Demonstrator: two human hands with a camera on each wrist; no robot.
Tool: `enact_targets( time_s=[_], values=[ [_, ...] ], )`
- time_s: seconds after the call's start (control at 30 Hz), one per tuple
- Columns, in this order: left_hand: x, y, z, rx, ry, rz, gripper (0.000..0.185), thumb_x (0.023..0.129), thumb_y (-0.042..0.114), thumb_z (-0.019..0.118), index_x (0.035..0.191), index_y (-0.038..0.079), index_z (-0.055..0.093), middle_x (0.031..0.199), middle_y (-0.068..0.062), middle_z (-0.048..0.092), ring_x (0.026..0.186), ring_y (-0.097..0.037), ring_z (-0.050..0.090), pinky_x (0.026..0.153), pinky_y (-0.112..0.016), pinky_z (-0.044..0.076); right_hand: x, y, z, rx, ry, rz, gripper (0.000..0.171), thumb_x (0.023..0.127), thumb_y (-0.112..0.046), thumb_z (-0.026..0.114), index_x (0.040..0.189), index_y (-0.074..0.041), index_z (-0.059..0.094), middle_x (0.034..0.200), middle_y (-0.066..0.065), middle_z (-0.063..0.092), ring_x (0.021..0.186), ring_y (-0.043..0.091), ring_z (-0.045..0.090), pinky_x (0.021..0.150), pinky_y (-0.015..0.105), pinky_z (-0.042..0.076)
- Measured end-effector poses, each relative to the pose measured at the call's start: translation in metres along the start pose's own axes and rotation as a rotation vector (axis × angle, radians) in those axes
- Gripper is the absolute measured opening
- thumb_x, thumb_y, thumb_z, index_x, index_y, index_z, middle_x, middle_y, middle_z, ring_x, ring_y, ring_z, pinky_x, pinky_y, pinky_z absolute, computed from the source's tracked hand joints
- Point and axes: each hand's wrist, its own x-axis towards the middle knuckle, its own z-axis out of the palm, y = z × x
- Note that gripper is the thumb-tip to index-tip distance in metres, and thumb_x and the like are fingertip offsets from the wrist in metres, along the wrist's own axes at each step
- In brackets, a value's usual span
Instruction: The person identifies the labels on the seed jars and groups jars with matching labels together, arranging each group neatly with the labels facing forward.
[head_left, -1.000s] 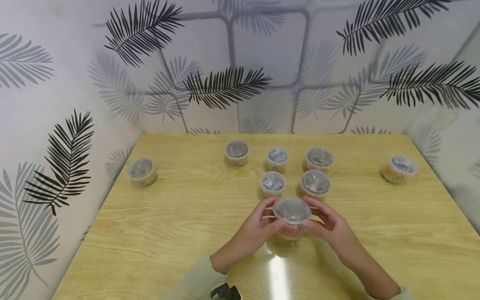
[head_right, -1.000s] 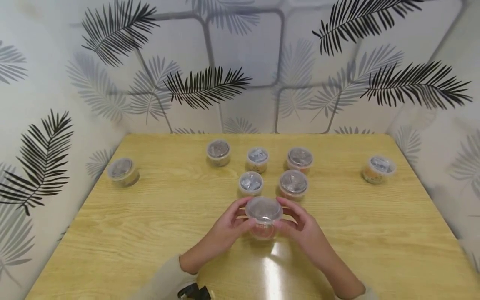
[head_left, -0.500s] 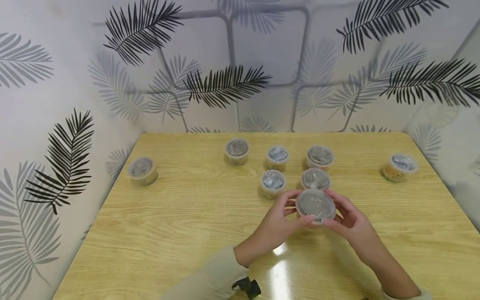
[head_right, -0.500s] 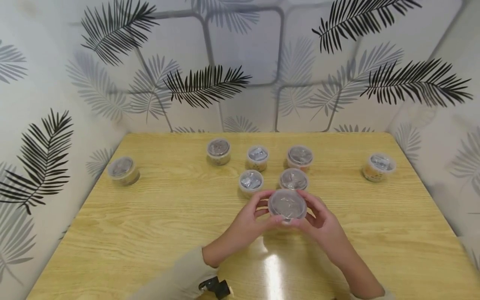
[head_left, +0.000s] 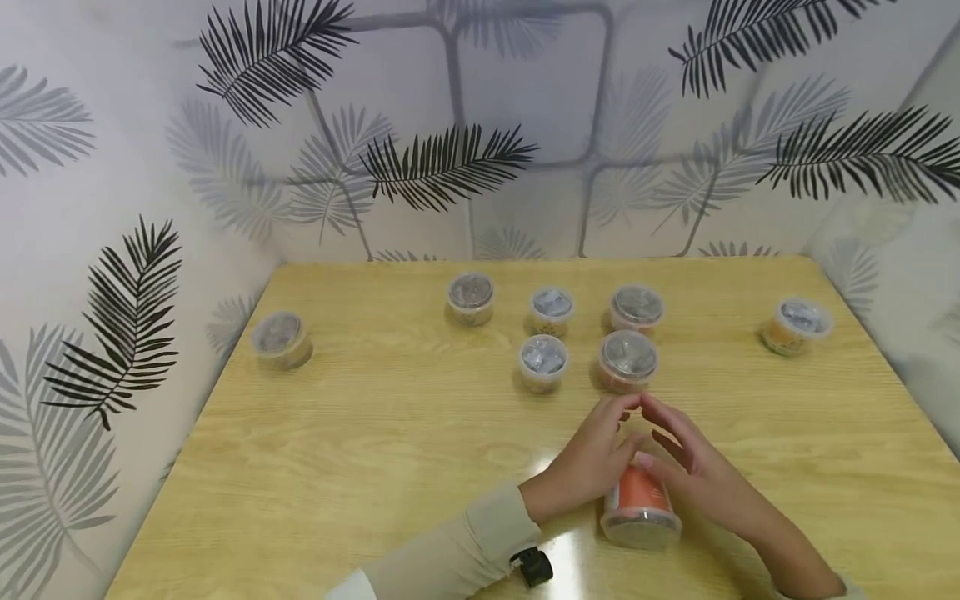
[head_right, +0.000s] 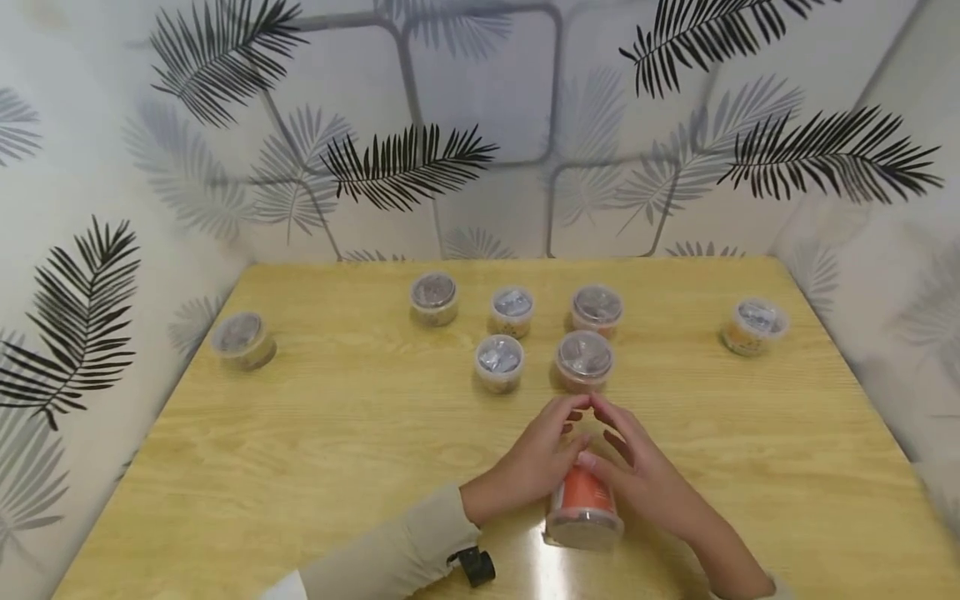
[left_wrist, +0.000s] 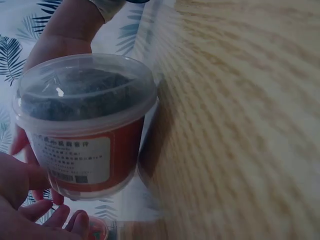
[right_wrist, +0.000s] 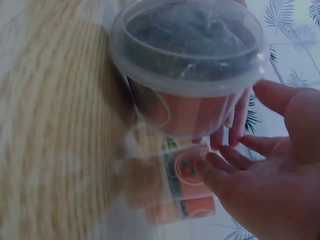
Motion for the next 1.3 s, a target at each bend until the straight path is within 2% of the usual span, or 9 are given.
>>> enact_targets(
  time_s=[0.27, 0.4, 0.5, 0.6, 0.73, 0.9, 1.07, 1.17, 1.3],
  values=[
    [-0.007, -0.004, -0.007, -0.092, -0.046, -0.04, 0.041, 0.097, 0.019, 0.05, 0.136, 0.012, 0.041, 0.132, -0.001, 0.044, 0.115, -0.018, 0.048, 0.094, -0.022, 0.041, -0.014, -0.005, -0.007, -0.073, -0.076, 0.022, 0.074, 0.088, -0.002, 0.062, 0.148, -0.014, 0.021, 0.149, 0.012, 0.019, 0.135, 0.007, 0.021, 0.103, 0.014, 0.027],
    [-0.014, -0.002, -0.015, -0.069, -0.08, -0.019, 0.038, 0.097, 0.025, 0.05, 0.133, 0.013, 0.046, 0.129, 0.002, 0.046, 0.114, -0.016, 0.046, 0.093, -0.022, 0.04, -0.02, -0.006, -0.01, -0.115, -0.122, 0.025, 0.081, 0.085, -0.004, 0.067, 0.148, -0.015, 0.019, 0.149, 0.007, 0.02, 0.134, 0.007, 0.023, 0.102, 0.017, 0.031],
    [-0.022, -0.003, -0.022, -0.09, -0.139, -0.008, 0.039, 0.097, 0.033, 0.049, 0.132, 0.016, 0.047, 0.128, 0.006, 0.045, 0.114, -0.014, 0.045, 0.094, -0.023, 0.04, -0.024, -0.006, -0.011, -0.125, -0.158, 0.022, 0.082, 0.083, -0.007, 0.07, 0.148, -0.014, 0.021, 0.147, 0.004, 0.023, 0.132, 0.014, 0.028, 0.101, 0.022, 0.035],
    [-0.03, -0.004, -0.028, -0.119, -0.203, -0.006, 0.044, 0.096, 0.04, 0.047, 0.133, 0.017, 0.046, 0.129, 0.007, 0.044, 0.116, -0.014, 0.044, 0.095, -0.024, 0.04, -0.028, -0.006, -0.01, -0.109, -0.194, -0.014, 0.082, 0.081, -0.006, 0.072, 0.146, -0.01, 0.022, 0.145, 0.006, 0.025, 0.131, 0.02, 0.031, 0.1, 0.025, 0.038],
    [-0.036, -0.004, -0.033, -0.141, -0.252, -0.014, 0.046, 0.095, 0.042, 0.048, 0.133, 0.016, 0.045, 0.129, 0.007, 0.043, 0.117, -0.014, 0.044, 0.095, -0.024, 0.04, -0.03, -0.006, -0.009, -0.084, -0.223, -0.054, 0.08, 0.079, -0.003, 0.073, 0.143, -0.006, 0.025, 0.141, 0.011, 0.025, 0.129, 0.017, 0.031, 0.099, 0.025, 0.038],
    [-0.041, -0.004, -0.036, -0.155, -0.312, 0.039, 0.045, 0.093, 0.038, 0.054, 0.132, 0.016, 0.045, 0.13, 0.007, 0.042, 0.116, -0.009, 0.042, 0.096, -0.023, 0.04, -0.027, -0.005, -0.008, -0.076, -0.208, -0.005, 0.065, 0.084, -0.004, 0.069, 0.138, -0.01, 0.032, 0.135, 0.007, 0.032, 0.126, 0.012, 0.035, 0.1, 0.024, 0.037],
    [-0.043, -0.004, -0.037, -0.082, -0.329, 0.098, 0.053, 0.09, 0.038, 0.059, 0.136, 0.016, 0.041, 0.133, 0.004, 0.039, 0.117, -0.006, 0.039, 0.095, -0.024, 0.04, -0.025, -0.002, -0.008, -0.071, -0.155, 0.027, 0.057, 0.086, -0.005, 0.066, 0.135, -0.01, 0.037, 0.133, 0.006, 0.038, 0.124, 0.011, 0.039, 0.1, 0.023, 0.037],
    [-0.043, -0.005, -0.037, -0.067, -0.315, 0.09, 0.055, 0.09, 0.038, 0.059, 0.137, 0.015, 0.041, 0.133, 0.003, 0.039, 0.116, -0.005, 0.04, 0.095, -0.023, 0.04, -0.023, 0.0, -0.008, -0.071, -0.118, 0.031, 0.052, 0.087, -0.005, 0.064, 0.134, -0.01, 0.041, 0.132, 0.006, 0.042, 0.123, 0.011, 0.041, 0.099, 0.022, 0.037],
    [-0.041, -0.007, -0.035, -0.142, -0.289, 0.027, 0.053, 0.091, 0.04, 0.057, 0.135, 0.014, 0.043, 0.131, 0.004, 0.042, 0.114, -0.004, 0.043, 0.095, -0.022, 0.041, -0.021, 0.001, -0.007, -0.064, -0.087, 0.022, 0.049, 0.09, -0.003, 0.06, 0.135, -0.009, 0.042, 0.133, 0.008, 0.043, 0.123, 0.011, 0.041, 0.099, 0.022, 0.037]
  ],
)
